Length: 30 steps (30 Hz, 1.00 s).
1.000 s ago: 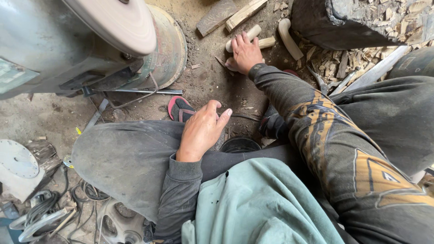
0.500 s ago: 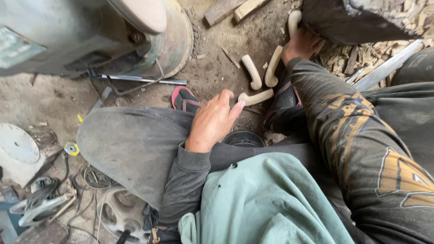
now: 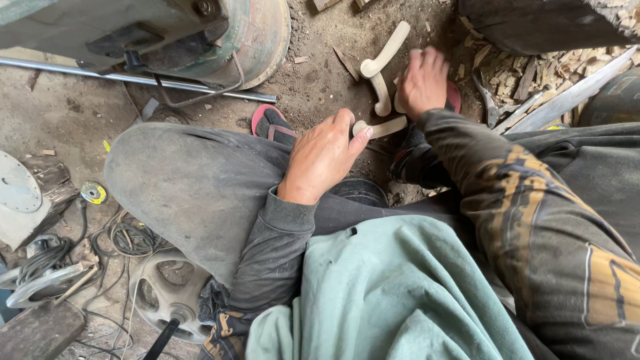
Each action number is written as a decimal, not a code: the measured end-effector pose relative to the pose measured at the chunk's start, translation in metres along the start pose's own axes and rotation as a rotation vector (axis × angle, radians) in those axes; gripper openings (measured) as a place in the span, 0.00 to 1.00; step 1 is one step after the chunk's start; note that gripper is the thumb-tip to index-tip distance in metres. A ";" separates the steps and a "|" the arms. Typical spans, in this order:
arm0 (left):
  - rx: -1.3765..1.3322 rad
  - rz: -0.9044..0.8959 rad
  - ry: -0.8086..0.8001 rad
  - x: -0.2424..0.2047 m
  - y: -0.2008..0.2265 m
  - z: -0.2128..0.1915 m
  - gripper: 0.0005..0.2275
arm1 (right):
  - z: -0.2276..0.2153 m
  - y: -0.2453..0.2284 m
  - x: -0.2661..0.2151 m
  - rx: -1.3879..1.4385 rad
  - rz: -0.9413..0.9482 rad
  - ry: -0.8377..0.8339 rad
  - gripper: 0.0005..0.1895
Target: The person sits on the floor and uses a bench grinder to smooth and shape small wooden pieces. They hold each piece with both hands, press it against the spinning wheel, rotate it to work different sides, and then place it on the floor before picking up the next one.
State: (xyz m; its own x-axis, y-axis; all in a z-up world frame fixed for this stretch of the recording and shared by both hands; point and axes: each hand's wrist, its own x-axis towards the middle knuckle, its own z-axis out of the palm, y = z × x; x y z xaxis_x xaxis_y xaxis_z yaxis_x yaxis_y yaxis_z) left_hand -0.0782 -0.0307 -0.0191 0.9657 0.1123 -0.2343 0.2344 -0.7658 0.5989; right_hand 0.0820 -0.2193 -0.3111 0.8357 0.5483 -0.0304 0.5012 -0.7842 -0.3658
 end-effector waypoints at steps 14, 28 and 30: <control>0.056 0.009 0.000 -0.017 0.003 0.011 0.19 | -0.004 -0.044 -0.043 -0.293 -0.823 -0.311 0.13; 0.042 0.013 0.020 -0.017 0.005 0.006 0.19 | -0.052 -0.014 0.012 -0.118 -0.572 -0.023 0.25; 0.040 0.004 0.019 -0.017 0.004 0.007 0.19 | -0.047 -0.014 0.014 -0.101 -0.551 -0.002 0.20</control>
State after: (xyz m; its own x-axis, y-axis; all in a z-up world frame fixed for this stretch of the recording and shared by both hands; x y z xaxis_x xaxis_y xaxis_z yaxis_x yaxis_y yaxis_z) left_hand -0.0941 -0.0397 -0.0180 0.9685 0.1209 -0.2177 0.2264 -0.7911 0.5682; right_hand 0.0970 -0.2147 -0.2623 0.4436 0.8856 0.1379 0.8830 -0.4054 -0.2368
